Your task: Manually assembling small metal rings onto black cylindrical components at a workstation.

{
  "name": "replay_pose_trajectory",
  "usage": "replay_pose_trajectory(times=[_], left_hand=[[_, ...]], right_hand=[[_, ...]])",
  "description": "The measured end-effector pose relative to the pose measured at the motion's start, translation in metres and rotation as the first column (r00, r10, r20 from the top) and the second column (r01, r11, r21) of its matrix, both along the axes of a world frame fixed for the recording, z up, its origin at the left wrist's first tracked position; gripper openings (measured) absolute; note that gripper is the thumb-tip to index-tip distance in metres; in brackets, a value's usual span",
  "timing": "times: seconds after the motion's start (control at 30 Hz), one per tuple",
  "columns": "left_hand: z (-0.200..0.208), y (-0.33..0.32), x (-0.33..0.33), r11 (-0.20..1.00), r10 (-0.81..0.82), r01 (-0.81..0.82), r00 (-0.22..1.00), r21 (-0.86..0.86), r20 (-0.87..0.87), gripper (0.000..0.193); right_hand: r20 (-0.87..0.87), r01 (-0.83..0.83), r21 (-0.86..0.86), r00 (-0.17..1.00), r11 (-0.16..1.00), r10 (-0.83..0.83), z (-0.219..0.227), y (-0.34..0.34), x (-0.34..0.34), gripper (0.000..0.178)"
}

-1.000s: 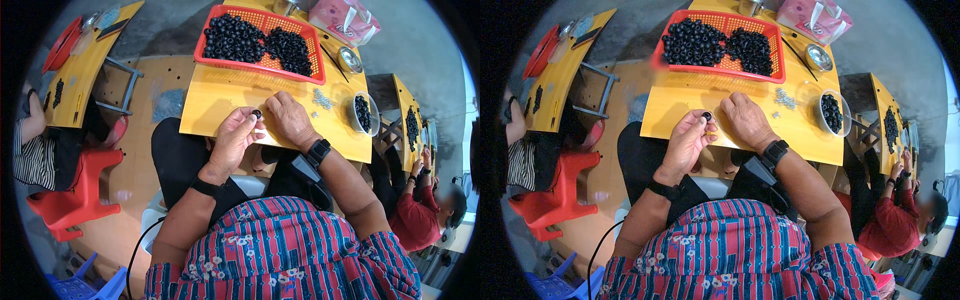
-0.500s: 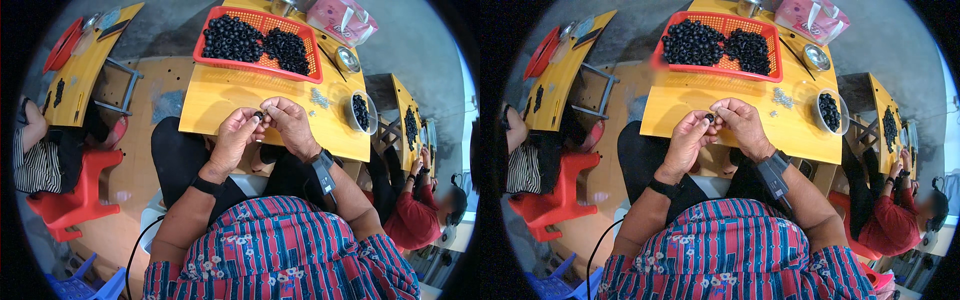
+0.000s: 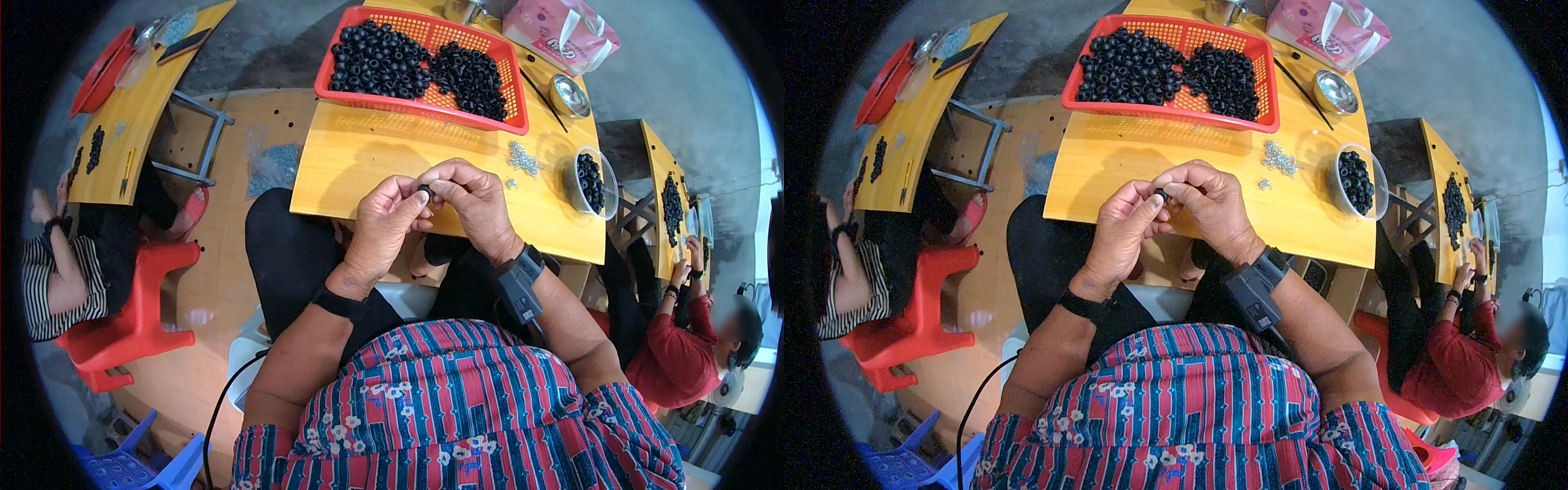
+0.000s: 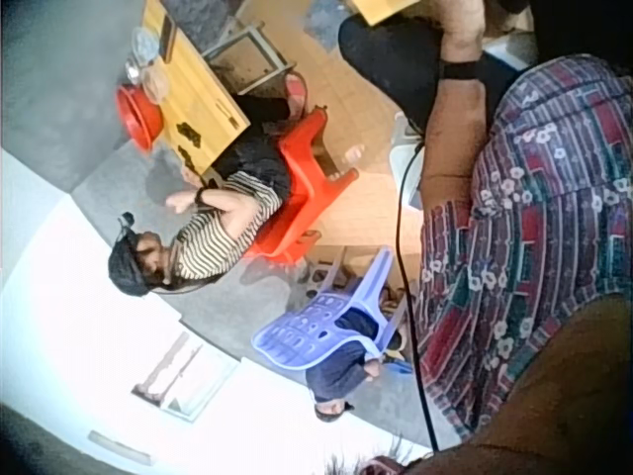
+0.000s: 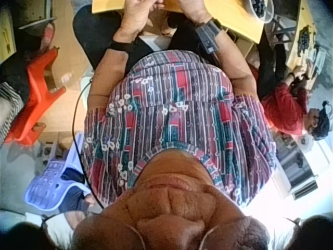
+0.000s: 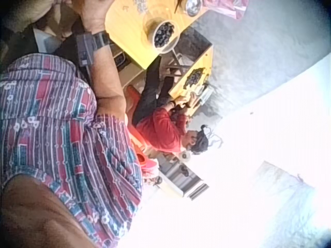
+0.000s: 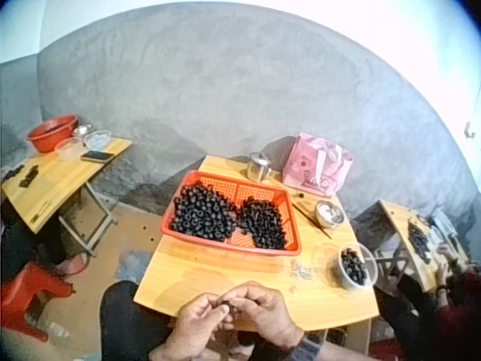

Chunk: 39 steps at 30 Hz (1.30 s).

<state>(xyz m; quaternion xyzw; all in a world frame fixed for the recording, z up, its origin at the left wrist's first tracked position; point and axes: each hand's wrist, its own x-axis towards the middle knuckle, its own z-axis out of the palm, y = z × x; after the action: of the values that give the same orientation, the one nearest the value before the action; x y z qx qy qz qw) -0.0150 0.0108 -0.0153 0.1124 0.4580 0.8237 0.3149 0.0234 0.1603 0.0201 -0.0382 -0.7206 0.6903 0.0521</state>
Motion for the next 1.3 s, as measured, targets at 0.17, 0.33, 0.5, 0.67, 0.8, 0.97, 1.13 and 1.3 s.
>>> replay_pose_trajectory(times=[0.17,0.33,0.5,0.67,0.8,0.97,1.13,1.3], left_hand=[[0.001,-0.001,0.004,0.998,0.000,-0.003,0.999,-0.067,-0.040,0.010],[0.003,-0.005,0.007,0.998,-0.047,0.044,0.997,-0.046,-0.058,0.013],[0.001,-0.006,0.005,0.998,-0.040,0.037,0.997,-0.045,-0.071,0.015],[0.003,-0.004,-0.002,0.992,-0.110,0.100,0.984,-0.077,-0.141,0.014],[0.005,-0.006,0.000,0.984,-0.133,0.098,0.961,-0.151,-0.241,0.014],[-0.002,-0.007,0.005,0.988,-0.113,0.084,0.967,-0.133,-0.227,0.013],[0.001,-0.008,0.003,0.996,-0.073,0.061,0.980,-0.071,-0.184,0.014],[0.006,-0.009,0.000,0.988,-0.099,0.079,0.983,-0.130,-0.153,0.014]], right_hand=[[0.309,-0.027,-0.479,0.931,0.877,0.197,0.004,0.010,0.000,0.012],[0.250,-0.068,-0.729,0.900,0.682,0.357,-0.003,0.014,0.006,0.009],[0.349,0.019,-0.617,0.903,0.787,0.251,0.004,0.009,0.011,0.007],[0.315,-0.013,-0.633,0.909,0.774,0.273,-0.001,0.016,0.015,0.005],[0.288,-0.020,-0.685,0.911,0.728,0.295,0.001,0.012,0.019,0.007],[0.269,0.028,-0.162,0.963,0.986,0.017,0.028,0.026,0.007,0.011],[-0.195,0.240,0.638,0.970,0.732,-0.148,0.060,0.085,-0.052,0.010],[-0.054,-0.022,0.884,0.987,0.468,0.149,0.057,0.115,-0.101,0.018]])
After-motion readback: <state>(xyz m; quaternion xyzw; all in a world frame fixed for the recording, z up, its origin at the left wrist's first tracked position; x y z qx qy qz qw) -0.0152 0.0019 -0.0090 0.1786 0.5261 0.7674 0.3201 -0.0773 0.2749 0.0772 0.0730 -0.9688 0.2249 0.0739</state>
